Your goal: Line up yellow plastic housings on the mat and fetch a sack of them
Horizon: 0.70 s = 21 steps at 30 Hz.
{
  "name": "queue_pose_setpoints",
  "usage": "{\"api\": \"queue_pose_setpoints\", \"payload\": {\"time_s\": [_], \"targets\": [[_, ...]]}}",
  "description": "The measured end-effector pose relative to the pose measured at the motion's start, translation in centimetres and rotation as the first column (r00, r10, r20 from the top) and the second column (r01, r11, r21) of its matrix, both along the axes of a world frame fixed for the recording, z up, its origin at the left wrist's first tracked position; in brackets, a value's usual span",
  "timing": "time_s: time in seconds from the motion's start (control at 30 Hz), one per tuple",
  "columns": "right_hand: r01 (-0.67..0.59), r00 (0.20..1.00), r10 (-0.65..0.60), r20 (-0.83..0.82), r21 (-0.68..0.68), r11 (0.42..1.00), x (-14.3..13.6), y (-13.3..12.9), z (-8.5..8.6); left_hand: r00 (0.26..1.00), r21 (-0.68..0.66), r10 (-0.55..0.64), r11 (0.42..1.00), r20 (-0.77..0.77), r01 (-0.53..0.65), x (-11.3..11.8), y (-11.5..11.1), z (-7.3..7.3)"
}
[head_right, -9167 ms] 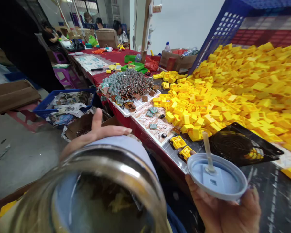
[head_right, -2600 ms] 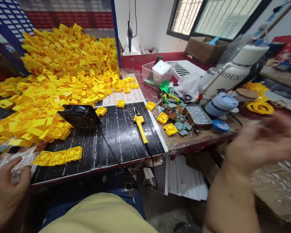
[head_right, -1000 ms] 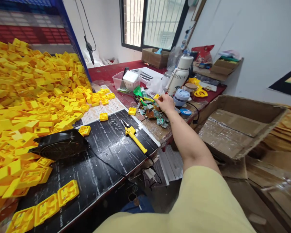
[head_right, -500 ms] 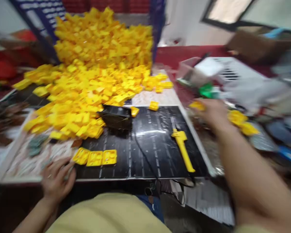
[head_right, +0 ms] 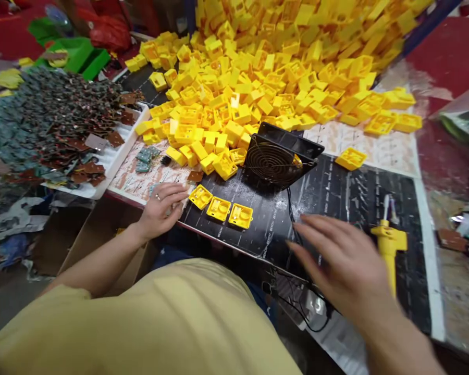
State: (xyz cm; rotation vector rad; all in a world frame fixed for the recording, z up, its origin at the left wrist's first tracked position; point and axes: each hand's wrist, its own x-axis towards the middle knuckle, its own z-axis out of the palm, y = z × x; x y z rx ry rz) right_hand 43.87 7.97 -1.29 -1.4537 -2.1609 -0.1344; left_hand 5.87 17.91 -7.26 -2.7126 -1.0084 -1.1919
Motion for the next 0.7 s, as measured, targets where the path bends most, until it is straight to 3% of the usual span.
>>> {"api": "queue_pose_setpoints", "payload": {"time_s": [0.1, 0.17, 0.23, 0.33, 0.4, 0.43, 0.47, 0.53, 0.6, 0.7], "targets": [[-0.185, 0.983, 0.185, -0.001, 0.014, 0.983, -6.4, 1.4, -2.2, 0.967, -0.110, -0.157, 0.984, -0.201, 0.137, -0.2, 2.2, 1.8], [-0.175, 0.985, 0.175, 0.003, -0.039, 0.984, -9.2, 2.9, -3.7, 0.904, -0.265, -0.275, 0.945, -0.327, 0.191, 0.2, 3.7, 2.5], [-0.140, 0.989, 0.143, 0.035, -0.095, 0.986, -10.8, 4.2, -5.0, 0.856, -0.379, -0.370, 0.897, -0.360, 0.227, 0.7, 4.8, 2.9], [-0.129, 0.988, 0.137, 0.068, -0.111, 0.985, -11.7, 5.4, -6.3, 0.913, -0.438, -0.383, 0.851, -0.138, 0.291, 0.9, 5.8, 3.5], [-0.150, 0.985, 0.155, 0.073, -0.071, 0.986, -11.9, 5.6, -6.8, 0.936, -0.490, -0.262, 0.799, 0.237, 0.347, 0.3, 5.8, 4.7], [-0.158, 0.984, 0.161, 0.076, -0.044, 0.986, -12.0, 5.6, -7.0, 0.882, -0.515, -0.149, 0.763, 0.447, 0.390, -0.2, 5.7, 5.5], [-0.163, 0.983, 0.164, 0.081, -0.020, 0.987, -12.0, 5.6, -7.1, 0.780, -0.528, -0.022, 0.724, 0.625, 0.444, -0.9, 5.5, 6.4], [-0.172, 0.982, 0.171, 0.085, 0.008, 0.985, -12.0, 5.6, -7.3, 0.510, -0.487, 0.182, 0.666, 0.841, 0.565, -2.4, 5.0, 8.3], [-0.190, 0.978, 0.188, 0.086, 0.016, 0.982, -11.8, 5.6, -7.5, 0.308, -0.421, 0.287, 0.650, 0.907, 0.633, -4.0, 4.7, 9.7], [-0.217, 0.972, 0.217, 0.095, -0.003, 0.976, -11.3, 5.8, -7.6, 0.198, -0.422, 0.381, 0.702, 0.903, 0.574, -6.2, 5.0, 10.6]]}}
